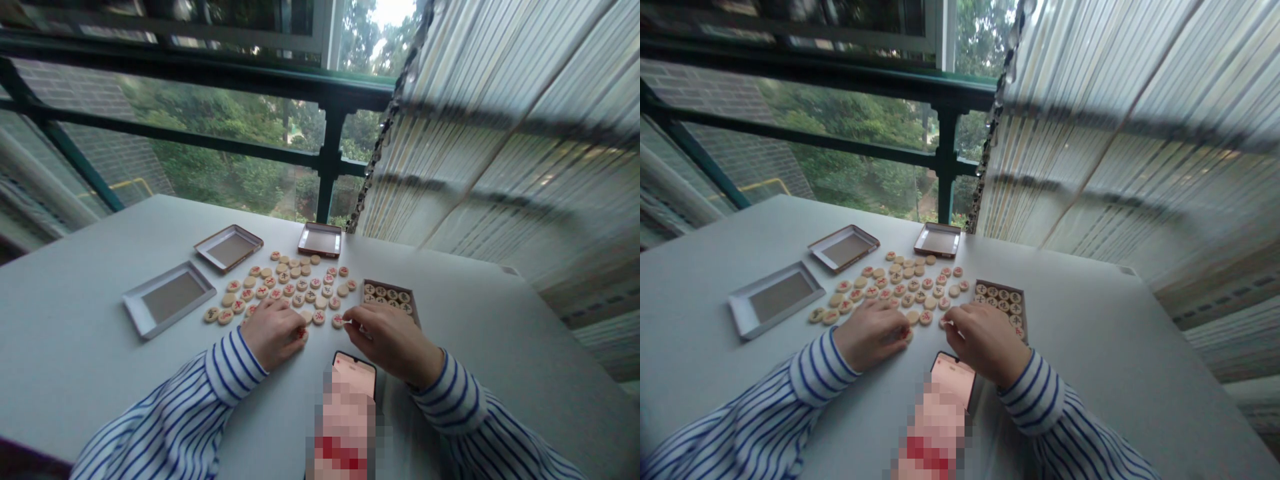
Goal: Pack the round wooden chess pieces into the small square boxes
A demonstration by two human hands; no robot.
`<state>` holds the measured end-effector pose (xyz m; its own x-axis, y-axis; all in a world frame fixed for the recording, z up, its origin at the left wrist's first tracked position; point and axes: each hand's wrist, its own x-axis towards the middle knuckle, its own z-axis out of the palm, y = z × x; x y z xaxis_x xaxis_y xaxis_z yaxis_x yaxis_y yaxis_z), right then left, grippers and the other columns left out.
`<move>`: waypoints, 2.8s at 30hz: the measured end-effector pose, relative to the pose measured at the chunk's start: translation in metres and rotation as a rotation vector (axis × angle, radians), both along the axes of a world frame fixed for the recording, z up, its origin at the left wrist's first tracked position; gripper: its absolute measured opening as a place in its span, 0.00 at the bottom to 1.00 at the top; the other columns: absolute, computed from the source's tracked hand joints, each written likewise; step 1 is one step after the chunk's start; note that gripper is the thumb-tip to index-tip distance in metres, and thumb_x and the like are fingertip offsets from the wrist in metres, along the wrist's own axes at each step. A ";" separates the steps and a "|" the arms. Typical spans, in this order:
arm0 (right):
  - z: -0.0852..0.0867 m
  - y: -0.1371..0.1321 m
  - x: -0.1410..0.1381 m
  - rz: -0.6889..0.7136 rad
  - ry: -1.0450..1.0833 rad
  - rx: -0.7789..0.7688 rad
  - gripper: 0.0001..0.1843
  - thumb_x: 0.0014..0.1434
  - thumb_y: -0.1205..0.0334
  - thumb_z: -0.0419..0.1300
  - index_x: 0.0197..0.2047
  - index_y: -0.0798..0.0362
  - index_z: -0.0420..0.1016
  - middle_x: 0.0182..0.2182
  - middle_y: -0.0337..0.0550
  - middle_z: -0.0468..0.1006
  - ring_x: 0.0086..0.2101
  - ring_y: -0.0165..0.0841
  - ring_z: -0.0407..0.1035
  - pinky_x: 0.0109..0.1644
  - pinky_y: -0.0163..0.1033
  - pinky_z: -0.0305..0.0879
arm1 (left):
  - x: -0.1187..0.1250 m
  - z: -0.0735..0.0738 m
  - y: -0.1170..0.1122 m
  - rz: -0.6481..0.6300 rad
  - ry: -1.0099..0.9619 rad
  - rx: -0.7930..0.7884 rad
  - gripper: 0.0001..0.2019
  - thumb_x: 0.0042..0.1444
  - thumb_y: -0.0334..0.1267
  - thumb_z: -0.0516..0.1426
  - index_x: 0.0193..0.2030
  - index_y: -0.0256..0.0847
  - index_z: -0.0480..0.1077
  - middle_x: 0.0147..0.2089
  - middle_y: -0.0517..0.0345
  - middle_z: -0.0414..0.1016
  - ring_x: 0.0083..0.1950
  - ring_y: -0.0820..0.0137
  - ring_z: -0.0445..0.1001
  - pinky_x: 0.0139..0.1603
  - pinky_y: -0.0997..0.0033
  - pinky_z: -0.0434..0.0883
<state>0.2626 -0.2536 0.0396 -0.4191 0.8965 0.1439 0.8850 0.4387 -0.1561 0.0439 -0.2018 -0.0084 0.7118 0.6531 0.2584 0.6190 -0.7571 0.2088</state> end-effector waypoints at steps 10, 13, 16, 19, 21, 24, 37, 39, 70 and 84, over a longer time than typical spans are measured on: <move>0.002 0.001 0.004 0.021 0.017 0.002 0.10 0.58 0.63 0.49 0.38 0.53 0.71 0.30 0.42 0.76 0.32 0.31 0.68 0.35 0.35 0.57 | 0.000 -0.002 0.001 -0.011 -0.070 0.048 0.06 0.49 0.34 0.54 0.34 0.41 0.69 0.31 0.57 0.74 0.35 0.66 0.69 0.37 0.63 0.62; 0.003 0.000 0.005 0.010 0.021 0.014 0.10 0.58 0.63 0.50 0.39 0.53 0.71 0.29 0.41 0.76 0.32 0.30 0.68 0.35 0.35 0.57 | 0.000 -0.003 0.002 -0.022 -0.128 0.081 0.07 0.48 0.34 0.54 0.36 0.40 0.68 0.31 0.57 0.73 0.35 0.67 0.69 0.37 0.65 0.63; 0.005 -0.001 0.008 -0.005 0.018 0.026 0.10 0.58 0.64 0.50 0.39 0.53 0.71 0.29 0.42 0.75 0.32 0.30 0.68 0.35 0.35 0.57 | 0.001 -0.002 0.002 -0.008 -0.170 0.098 0.07 0.48 0.34 0.55 0.35 0.40 0.67 0.31 0.56 0.73 0.35 0.67 0.69 0.38 0.64 0.65; 0.010 -0.001 0.012 -0.010 0.004 0.032 0.10 0.57 0.64 0.51 0.40 0.53 0.71 0.30 0.43 0.76 0.32 0.31 0.68 0.34 0.35 0.57 | 0.001 -0.001 0.003 0.014 -0.199 0.112 0.07 0.47 0.35 0.55 0.35 0.39 0.66 0.32 0.55 0.72 0.36 0.66 0.69 0.40 0.62 0.65; 0.014 -0.001 0.015 -0.016 -0.004 0.032 0.10 0.57 0.64 0.51 0.40 0.53 0.70 0.30 0.43 0.76 0.31 0.30 0.68 0.34 0.35 0.56 | 0.002 0.000 0.002 0.023 -0.214 0.121 0.08 0.47 0.35 0.55 0.35 0.39 0.66 0.32 0.54 0.72 0.37 0.65 0.69 0.40 0.62 0.66; 0.021 -0.002 0.021 -0.032 0.010 0.038 0.10 0.58 0.63 0.51 0.41 0.53 0.70 0.30 0.43 0.75 0.30 0.30 0.67 0.33 0.35 0.56 | 0.005 0.001 0.002 0.020 -0.226 0.139 0.08 0.47 0.36 0.56 0.36 0.39 0.66 0.32 0.54 0.71 0.36 0.65 0.69 0.40 0.62 0.66; 0.040 -0.012 0.047 -0.092 0.059 0.089 0.11 0.58 0.60 0.51 0.42 0.52 0.70 0.29 0.41 0.75 0.29 0.28 0.66 0.32 0.33 0.56 | 0.038 0.033 -0.001 -0.034 -0.164 0.162 0.08 0.46 0.35 0.57 0.34 0.38 0.67 0.32 0.52 0.72 0.35 0.64 0.71 0.38 0.60 0.68; 0.042 -0.014 0.052 -0.103 0.054 0.091 0.11 0.58 0.59 0.51 0.41 0.52 0.71 0.29 0.41 0.75 0.28 0.27 0.66 0.31 0.33 0.55 | 0.049 0.042 -0.001 -0.061 -0.170 0.164 0.07 0.46 0.35 0.57 0.34 0.38 0.67 0.32 0.53 0.72 0.36 0.64 0.71 0.40 0.60 0.68; 0.021 0.012 0.068 -0.169 0.635 -0.105 0.11 0.57 0.59 0.53 0.35 0.56 0.72 0.29 0.41 0.76 0.29 0.27 0.68 0.33 0.33 0.63 | 0.117 0.056 0.025 -0.261 -0.315 0.116 0.06 0.48 0.35 0.57 0.32 0.38 0.65 0.31 0.56 0.71 0.37 0.66 0.67 0.39 0.64 0.65; 0.020 0.013 0.066 -0.177 0.733 -0.104 0.13 0.54 0.55 0.56 0.34 0.57 0.73 0.27 0.42 0.76 0.28 0.28 0.69 0.31 0.34 0.64 | 0.117 0.053 0.027 -0.183 -0.340 0.024 0.11 0.45 0.38 0.59 0.34 0.36 0.66 0.32 0.54 0.71 0.36 0.65 0.68 0.37 0.63 0.67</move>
<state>0.3282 -0.2405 0.0593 -0.0973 0.9657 0.2407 0.5951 0.2503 -0.7637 0.1606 -0.1749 0.0449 0.6871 0.5139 0.5137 0.3711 -0.8560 0.3599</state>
